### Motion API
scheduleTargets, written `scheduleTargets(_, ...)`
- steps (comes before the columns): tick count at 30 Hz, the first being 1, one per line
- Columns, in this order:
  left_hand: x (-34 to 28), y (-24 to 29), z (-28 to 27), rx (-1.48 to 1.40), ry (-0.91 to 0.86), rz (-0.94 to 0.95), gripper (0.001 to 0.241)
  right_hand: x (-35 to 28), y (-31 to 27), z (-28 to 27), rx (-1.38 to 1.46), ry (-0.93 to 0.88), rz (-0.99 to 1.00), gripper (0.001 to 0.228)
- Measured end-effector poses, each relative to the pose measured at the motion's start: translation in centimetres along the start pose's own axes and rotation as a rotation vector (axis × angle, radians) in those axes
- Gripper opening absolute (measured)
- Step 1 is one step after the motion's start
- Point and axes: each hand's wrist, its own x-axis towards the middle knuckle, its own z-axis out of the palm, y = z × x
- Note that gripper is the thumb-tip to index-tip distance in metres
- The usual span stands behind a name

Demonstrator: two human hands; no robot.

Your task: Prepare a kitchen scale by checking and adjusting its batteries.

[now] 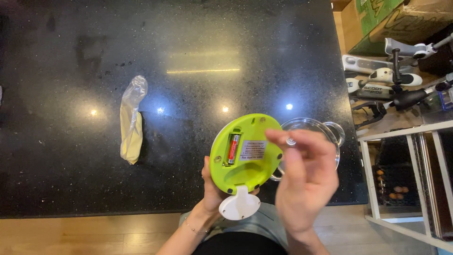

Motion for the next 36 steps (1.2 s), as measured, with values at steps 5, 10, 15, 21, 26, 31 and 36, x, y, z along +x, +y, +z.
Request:
scheduleTargets(5,0.4,-0.5,0.7,0.063,0.048,0.031,0.109,-0.5,1.6,-2.1,-0.582,-0.25,-0.083,0.025)
scheduleTargets(10,0.9,-0.3,1.3,0.106,0.189,0.079,0.107,-1.1,3.9,-1.7,-0.477,-0.341,-0.061,0.013)
scheduleTargets(15,0.3,-2.1,-4.6,0.27,0.118,0.206,0.111,-1.4,5.9,-2.1,-0.034,-0.383,0.5,0.029)
scheduleTargets(21,0.4,2.6,-0.8,0.718,0.159,0.405,0.134,-1.7,5.8,-2.3,0.073,-0.532,0.666,0.027)
scheduleTargets(26,0.8,6.2,3.3,0.875,0.142,0.486,0.144,0.2,2.8,-1.8,-0.306,-0.61,0.54,0.03)
scheduleTargets(31,0.8,7.1,2.1,1.097,0.185,0.539,0.142,-0.3,2.4,-1.3,-0.579,-0.544,0.228,0.031)
scheduleTargets(36,0.6,5.7,0.0,1.149,0.215,0.638,0.14,-0.5,3.6,-1.9,-0.486,-0.506,0.487,0.023)
